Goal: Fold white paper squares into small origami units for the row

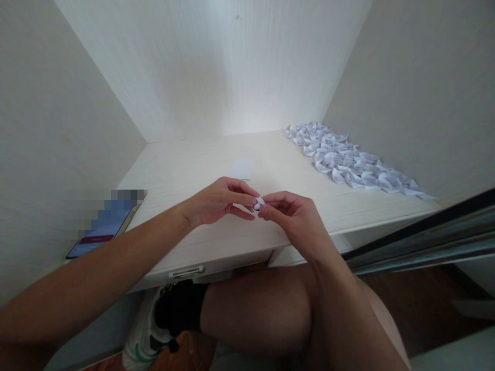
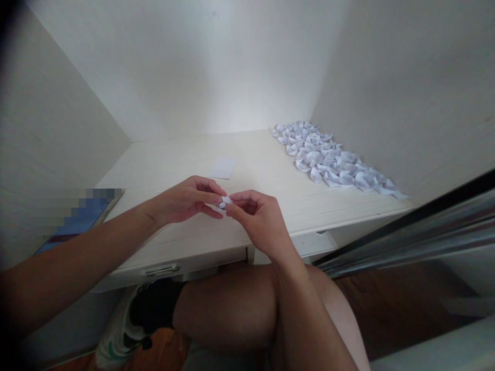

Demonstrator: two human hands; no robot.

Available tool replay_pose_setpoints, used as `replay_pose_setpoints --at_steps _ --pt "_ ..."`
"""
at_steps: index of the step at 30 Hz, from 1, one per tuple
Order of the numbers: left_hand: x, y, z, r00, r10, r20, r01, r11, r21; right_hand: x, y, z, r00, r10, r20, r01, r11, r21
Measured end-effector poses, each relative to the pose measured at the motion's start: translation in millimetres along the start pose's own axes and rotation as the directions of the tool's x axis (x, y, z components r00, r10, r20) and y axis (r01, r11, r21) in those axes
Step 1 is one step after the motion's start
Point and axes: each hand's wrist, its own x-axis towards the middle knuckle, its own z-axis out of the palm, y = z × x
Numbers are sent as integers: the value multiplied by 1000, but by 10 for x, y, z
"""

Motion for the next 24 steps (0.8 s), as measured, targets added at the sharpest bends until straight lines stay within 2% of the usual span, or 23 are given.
replay_pose_setpoints --at_steps 2,5,7,10,14,19,24 --pt "-4 2 2 1000 8 4 -8 1000 -1 -12 -11 13 1000 -21 -19 21 1000 -18" --pt "-3 1 -7 999 38 -13 -38 999 -2 -39 -21 46 984 -153 -88 136 976 -169" --pt "4 -6 -9 998 49 -33 -49 999 10 -48 -19 66 974 -207 -94 175 947 -270" --pt "12 -18 5 997 47 -61 -44 998 54 -47 -7 91 974 -210 -88 165 917 -364" --pt "13 -24 45 993 69 -97 -61 994 87 -44 24 142 955 -250 -161 150 872 -466" --pt "6 -26 57 990 83 -114 -72 992 101 -43 65 185 941 -278 -191 162 869 -468" --pt "11 -58 56 992 77 -102 -70 995 77 -19 60 140 949 -273 -154 161 847 -507"
